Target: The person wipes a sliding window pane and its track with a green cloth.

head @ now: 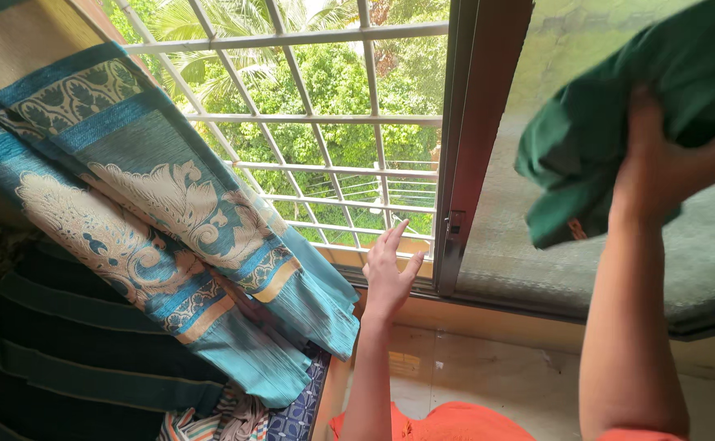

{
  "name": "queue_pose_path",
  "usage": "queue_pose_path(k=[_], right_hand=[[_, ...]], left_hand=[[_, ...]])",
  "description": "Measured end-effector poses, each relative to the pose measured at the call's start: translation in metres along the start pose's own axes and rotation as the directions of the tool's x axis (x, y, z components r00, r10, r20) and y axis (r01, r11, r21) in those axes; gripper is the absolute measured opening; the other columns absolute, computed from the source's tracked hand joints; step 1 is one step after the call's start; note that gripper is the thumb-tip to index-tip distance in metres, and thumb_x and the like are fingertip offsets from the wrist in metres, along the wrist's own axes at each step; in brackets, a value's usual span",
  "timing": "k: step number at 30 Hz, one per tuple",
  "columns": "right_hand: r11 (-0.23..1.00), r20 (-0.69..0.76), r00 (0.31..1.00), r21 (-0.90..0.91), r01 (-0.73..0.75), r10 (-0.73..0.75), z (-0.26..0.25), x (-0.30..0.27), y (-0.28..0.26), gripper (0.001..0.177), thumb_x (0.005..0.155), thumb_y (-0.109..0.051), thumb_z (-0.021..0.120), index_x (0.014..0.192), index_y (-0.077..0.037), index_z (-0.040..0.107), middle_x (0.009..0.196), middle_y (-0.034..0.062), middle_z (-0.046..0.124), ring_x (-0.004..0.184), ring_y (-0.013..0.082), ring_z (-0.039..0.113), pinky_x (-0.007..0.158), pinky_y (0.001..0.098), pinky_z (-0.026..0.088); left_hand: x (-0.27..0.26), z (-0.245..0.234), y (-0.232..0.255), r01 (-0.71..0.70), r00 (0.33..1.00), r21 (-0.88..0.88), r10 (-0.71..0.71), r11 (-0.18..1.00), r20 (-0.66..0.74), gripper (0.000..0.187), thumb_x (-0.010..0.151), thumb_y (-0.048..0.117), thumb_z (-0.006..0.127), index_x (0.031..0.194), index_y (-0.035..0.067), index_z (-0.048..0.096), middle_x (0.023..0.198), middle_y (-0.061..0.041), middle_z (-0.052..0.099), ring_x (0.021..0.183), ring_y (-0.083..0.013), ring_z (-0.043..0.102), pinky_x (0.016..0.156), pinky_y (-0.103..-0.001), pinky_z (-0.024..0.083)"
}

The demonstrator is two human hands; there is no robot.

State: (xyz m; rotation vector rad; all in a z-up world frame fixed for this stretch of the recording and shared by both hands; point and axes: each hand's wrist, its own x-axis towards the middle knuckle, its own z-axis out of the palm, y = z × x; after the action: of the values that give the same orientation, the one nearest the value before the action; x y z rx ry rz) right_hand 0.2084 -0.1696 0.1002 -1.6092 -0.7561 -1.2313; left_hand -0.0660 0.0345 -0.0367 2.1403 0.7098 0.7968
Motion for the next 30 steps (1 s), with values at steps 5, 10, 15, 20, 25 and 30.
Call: queue_pose_path(k=[5, 10, 15, 20, 25, 30], right_hand=[[0.988, 0.062, 0.988, -0.060, 0.142, -0.138, 0.033, 0.010, -0.068, 0.096, 0.085, -0.047, 0.092, 0.161, -0.021, 0.041, 0.165, 0.0157, 0.025, 0.146, 0.0412, 0.030, 0.121, 0.0602, 0.030], [0.981, 0.211, 0.966, -0.092, 0.170, -0.147, 0.003, -0.017, -0.097, 0.088, 0.083, -0.045, 0.089, 0.159, -0.022, 0.050, 0.165, 0.0170, 0.028, 0.145, 0.0431, 0.032, 0.119, 0.0619, 0.036], [0.951, 0.108, 0.985, -0.265, 0.156, -0.132, -0.019, -0.002, -0.044, 0.092, 0.082, -0.026, 0.084, 0.165, -0.021, 0.043, 0.164, 0.0138, 0.029, 0.147, 0.0393, 0.029, 0.118, 0.0602, 0.035], [0.975, 0.012, 0.993, -0.188, 0.116, -0.116, 0.013, 0.036, -0.041, 0.096, 0.083, -0.020, 0.082, 0.164, -0.022, 0.031, 0.165, 0.0104, 0.027, 0.148, 0.0336, 0.029, 0.117, 0.0545, 0.032], [0.955, 0.110, 0.980, -0.230, 0.189, -0.168, -0.003, 0.030, -0.078, 0.100, 0.080, -0.032, 0.094, 0.163, -0.025, 0.040, 0.163, 0.0173, 0.030, 0.144, 0.0394, 0.034, 0.112, 0.0600, 0.033], [0.979, 0.148, 0.983, -0.156, 0.129, -0.106, -0.028, 0.022, -0.051, 0.096, 0.083, -0.027, 0.084, 0.166, -0.024, 0.036, 0.164, 0.0154, 0.028, 0.147, 0.0387, 0.033, 0.117, 0.0560, 0.034]], left_hand=[[-0.006, 0.006, 0.005, -0.021, 1.000, -0.001, 0.021, 1.000, 0.014, 0.070, 0.090, 0.041, 0.070, 0.153, 0.029, 0.045, 0.152, -0.013, 0.048, 0.139, -0.0337, 0.045, 0.111, -0.054, 0.032], [-0.012, 0.006, 0.008, -0.052, 0.997, 0.020, 0.051, 0.998, 0.056, 0.071, 0.091, 0.041, 0.071, 0.155, 0.029, 0.042, 0.152, -0.014, 0.047, 0.139, -0.0339, 0.044, 0.112, -0.054, 0.030], [-0.009, 0.003, 0.012, -0.012, 0.997, 0.045, 0.009, 0.999, 0.076, 0.072, 0.091, 0.039, 0.071, 0.155, 0.031, 0.039, 0.151, -0.013, 0.048, 0.140, -0.0333, 0.043, 0.114, -0.054, 0.027], [-0.010, 0.019, 0.021, -0.060, 0.996, 0.056, 0.056, 0.997, 0.069, 0.076, 0.090, 0.036, 0.072, 0.157, 0.032, 0.037, 0.152, -0.015, 0.047, 0.140, -0.0357, 0.042, 0.112, -0.055, 0.029], [-0.012, 0.038, 0.028, -0.103, 0.989, 0.071, 0.094, 0.992, 0.116, 0.079, 0.088, 0.036, 0.074, 0.158, 0.033, 0.037, 0.150, -0.017, 0.047, 0.140, -0.0362, 0.043, 0.110, -0.055, 0.032], [-0.018, 0.034, 0.020, -0.088, 0.985, 0.062, 0.078, 0.994, 0.152, 0.080, 0.087, 0.036, 0.074, 0.157, 0.033, 0.036, 0.150, -0.014, 0.049, 0.137, -0.0341, 0.045, 0.109, -0.055, 0.033]])
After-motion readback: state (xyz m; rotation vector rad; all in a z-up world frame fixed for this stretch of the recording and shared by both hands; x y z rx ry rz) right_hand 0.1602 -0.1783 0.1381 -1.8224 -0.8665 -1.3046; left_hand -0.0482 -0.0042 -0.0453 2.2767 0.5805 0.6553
